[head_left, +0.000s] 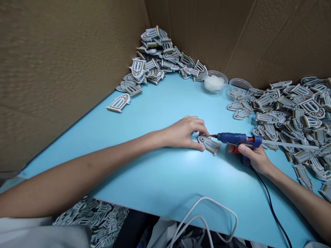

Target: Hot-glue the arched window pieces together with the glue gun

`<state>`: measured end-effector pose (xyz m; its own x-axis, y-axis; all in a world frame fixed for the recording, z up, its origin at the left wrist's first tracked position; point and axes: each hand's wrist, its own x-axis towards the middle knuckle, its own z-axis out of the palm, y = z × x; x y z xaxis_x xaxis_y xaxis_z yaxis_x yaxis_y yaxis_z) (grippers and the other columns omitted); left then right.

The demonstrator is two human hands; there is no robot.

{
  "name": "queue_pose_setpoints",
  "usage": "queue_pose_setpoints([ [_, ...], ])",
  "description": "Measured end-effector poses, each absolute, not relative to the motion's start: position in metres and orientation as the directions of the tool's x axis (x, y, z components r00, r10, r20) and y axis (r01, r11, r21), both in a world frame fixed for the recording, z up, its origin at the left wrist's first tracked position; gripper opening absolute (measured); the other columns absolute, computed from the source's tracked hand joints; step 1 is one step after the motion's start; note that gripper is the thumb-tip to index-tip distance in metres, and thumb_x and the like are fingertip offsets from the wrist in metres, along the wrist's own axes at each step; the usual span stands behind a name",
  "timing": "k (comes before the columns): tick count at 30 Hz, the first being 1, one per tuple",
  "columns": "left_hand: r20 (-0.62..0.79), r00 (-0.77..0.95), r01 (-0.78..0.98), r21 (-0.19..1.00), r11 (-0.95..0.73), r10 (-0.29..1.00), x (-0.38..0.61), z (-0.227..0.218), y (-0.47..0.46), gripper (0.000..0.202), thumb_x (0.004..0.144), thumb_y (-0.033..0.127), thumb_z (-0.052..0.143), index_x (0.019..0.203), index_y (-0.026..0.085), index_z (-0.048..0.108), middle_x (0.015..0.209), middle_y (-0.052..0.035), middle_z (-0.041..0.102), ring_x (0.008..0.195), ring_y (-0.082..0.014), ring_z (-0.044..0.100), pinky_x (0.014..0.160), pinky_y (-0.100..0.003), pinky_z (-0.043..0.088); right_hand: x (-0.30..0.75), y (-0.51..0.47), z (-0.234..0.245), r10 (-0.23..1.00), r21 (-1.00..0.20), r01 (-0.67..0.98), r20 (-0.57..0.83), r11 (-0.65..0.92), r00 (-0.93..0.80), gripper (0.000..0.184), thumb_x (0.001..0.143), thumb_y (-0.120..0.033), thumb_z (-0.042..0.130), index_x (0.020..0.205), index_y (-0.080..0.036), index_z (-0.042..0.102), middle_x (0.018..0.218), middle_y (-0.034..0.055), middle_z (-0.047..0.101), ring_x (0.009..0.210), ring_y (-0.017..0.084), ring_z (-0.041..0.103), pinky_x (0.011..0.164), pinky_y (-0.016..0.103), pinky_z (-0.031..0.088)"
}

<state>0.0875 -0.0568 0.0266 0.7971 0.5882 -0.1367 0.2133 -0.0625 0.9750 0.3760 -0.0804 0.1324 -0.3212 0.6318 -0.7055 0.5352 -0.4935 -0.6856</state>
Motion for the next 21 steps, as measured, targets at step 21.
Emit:
queue_pose_setpoints([
  [21, -0.102, 0.810, 0.160, 0.986, -0.050, 0.578, 0.084, 0.024, -0.055, 0.041, 0.090, 0.053, 0.078, 0.114, 0.019, 0.077, 0.104, -0.0058, 0.073, 0.096, -0.0189, 0.063, 0.091, -0.031, 0.040, 0.396, -0.075, 0.133, 0.601, -0.676, 0.573, -0.715, -0.463, -0.357, 0.056, 0.092, -0.072, 0.065, 0.077, -0.019, 0.074, 0.072, 0.0045, 0.064, 0.060, 0.016, 0.053, 0.051, 0.028, 0.039],
])
